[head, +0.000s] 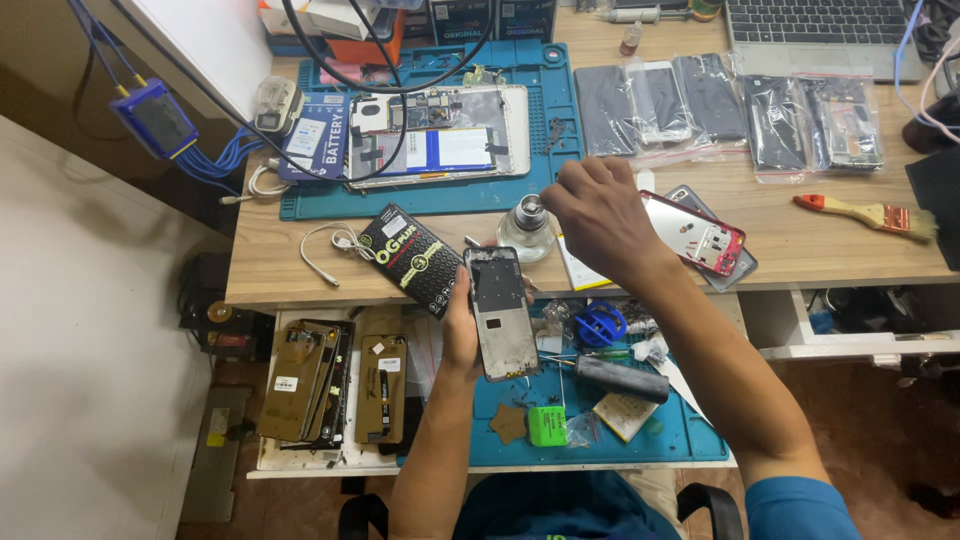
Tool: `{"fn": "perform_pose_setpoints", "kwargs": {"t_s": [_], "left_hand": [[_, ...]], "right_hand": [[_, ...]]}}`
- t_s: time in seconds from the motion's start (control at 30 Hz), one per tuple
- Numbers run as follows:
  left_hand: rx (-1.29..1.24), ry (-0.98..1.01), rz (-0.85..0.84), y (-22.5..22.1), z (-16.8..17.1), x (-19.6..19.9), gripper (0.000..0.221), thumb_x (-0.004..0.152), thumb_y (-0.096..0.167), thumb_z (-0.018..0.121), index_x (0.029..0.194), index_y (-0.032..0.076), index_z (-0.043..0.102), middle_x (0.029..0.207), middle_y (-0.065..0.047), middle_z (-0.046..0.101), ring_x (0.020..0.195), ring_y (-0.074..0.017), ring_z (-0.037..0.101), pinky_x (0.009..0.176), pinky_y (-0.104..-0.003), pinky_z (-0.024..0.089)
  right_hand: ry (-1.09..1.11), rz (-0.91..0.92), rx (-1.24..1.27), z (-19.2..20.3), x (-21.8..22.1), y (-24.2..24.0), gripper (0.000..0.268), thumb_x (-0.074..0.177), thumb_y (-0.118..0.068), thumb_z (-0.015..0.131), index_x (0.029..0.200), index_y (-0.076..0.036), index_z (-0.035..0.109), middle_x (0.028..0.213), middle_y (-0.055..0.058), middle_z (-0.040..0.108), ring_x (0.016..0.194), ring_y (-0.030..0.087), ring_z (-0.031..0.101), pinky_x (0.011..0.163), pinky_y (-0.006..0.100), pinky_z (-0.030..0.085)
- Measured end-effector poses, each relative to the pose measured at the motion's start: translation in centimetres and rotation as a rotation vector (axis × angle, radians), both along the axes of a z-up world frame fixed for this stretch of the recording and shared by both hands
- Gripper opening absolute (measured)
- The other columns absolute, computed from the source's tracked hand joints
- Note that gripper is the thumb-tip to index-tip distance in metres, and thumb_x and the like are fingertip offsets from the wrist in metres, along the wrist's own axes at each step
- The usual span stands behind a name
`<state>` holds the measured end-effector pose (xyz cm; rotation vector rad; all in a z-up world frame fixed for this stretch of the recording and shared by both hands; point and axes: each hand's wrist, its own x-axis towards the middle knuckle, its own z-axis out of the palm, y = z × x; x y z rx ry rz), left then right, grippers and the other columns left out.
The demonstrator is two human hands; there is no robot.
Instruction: The person uses a precision tool to scrape residue from the back of a disassembled smartphone. They then apply a liquid from a spray bottle to the device's surface and wipe it with a cloth.
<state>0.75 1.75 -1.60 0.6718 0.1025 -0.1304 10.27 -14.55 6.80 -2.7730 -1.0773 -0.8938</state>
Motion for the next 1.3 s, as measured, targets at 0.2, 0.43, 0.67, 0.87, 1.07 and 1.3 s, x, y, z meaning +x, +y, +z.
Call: {"fn": "perform_pose_setpoints", "kwargs": {"t_s": [0.2, 0.43, 0.67, 0.87, 1.07, 1.3], "left_hand": [[-0.053, -0.018, -0.028, 0.2, 0.6, 0.1, 0.057, 0.091, 0.048, 0.033, 0.135, 0.013, 0.039, 0.089, -0.027, 0.062, 0.076, -0.034, 0.067, 0.061, -0.039, 0.056], [-0.055, -0.018, -0.065, -0.1, 1.1, -0.2, 0.058, 0.091, 0.048, 0.032, 0.135, 0.012, 0.039, 0.09, -0.03, 0.061, 0.076, -0.0355, 0.067, 0.06, -0.041, 0.056], [-0.016, -0.019, -0.039, -0.2, 1.5, -0.4, 0.056, 0.091, 0.046, 0.033, 0.135, 0.012, 0.038, 0.089, -0.026, 0.063, 0.076, -0.0311, 0.067, 0.06, -0.038, 0.056], [0.012, -0.018, -0.029, -0.2, 1.4, -0.3, 0.057, 0.091, 0.048, 0.033, 0.136, 0.014, 0.038, 0.09, -0.024, 0.063, 0.077, -0.0286, 0.067, 0.062, -0.037, 0.056], [0.019, -0.013, 0.007, -0.3, 2.1, -0.1, 0.056, 0.091, 0.047, 0.034, 0.135, 0.014, 0.041, 0.092, -0.024, 0.064, 0.079, -0.028, 0.067, 0.066, -0.036, 0.056], [0.056, -0.048, 0.033, -0.2, 1.7, -0.2, 0.057, 0.091, 0.048, 0.033, 0.136, 0.013, 0.039, 0.091, -0.024, 0.064, 0.08, -0.0289, 0.067, 0.067, -0.035, 0.055]], "right_hand": [[0.275, 0.224, 0.351, -0.2, -2.8, 0.0, 0.007, 0.083, -0.006, 0.059, 0.082, -0.013, 0.061, 0.076, 0.004, 0.051, 0.082, 0.024, 0.056, 0.074, 0.036, 0.042], [0.193, 0.252, 0.283, -2.9, -2.9, -0.2, 0.007, 0.083, -0.011, 0.061, 0.079, -0.016, 0.06, 0.078, 0.003, 0.051, 0.08, 0.025, 0.055, 0.072, 0.036, 0.043], [0.225, 0.265, 0.299, -2.6, -3.8, -0.4, 0.007, 0.085, -0.013, 0.059, 0.079, -0.016, 0.06, 0.077, 0.002, 0.051, 0.08, 0.025, 0.056, 0.073, 0.036, 0.042], [0.223, 0.283, 0.266, -2.3, -4.2, -0.4, 0.009, 0.084, -0.013, 0.058, 0.075, -0.015, 0.058, 0.076, 0.001, 0.052, 0.08, 0.024, 0.056, 0.075, 0.036, 0.042], [0.272, 0.29, 0.264, -1.0, -4.6, -0.4, 0.008, 0.08, -0.009, 0.061, 0.075, -0.013, 0.058, 0.074, 0.002, 0.053, 0.078, 0.025, 0.056, 0.074, 0.037, 0.043], [0.138, 0.131, 0.306, 1.4, -1.3, -0.4, 0.01, 0.086, -0.004, 0.06, 0.084, -0.012, 0.064, 0.076, 0.002, 0.055, 0.079, 0.021, 0.058, 0.076, 0.034, 0.043]]}}
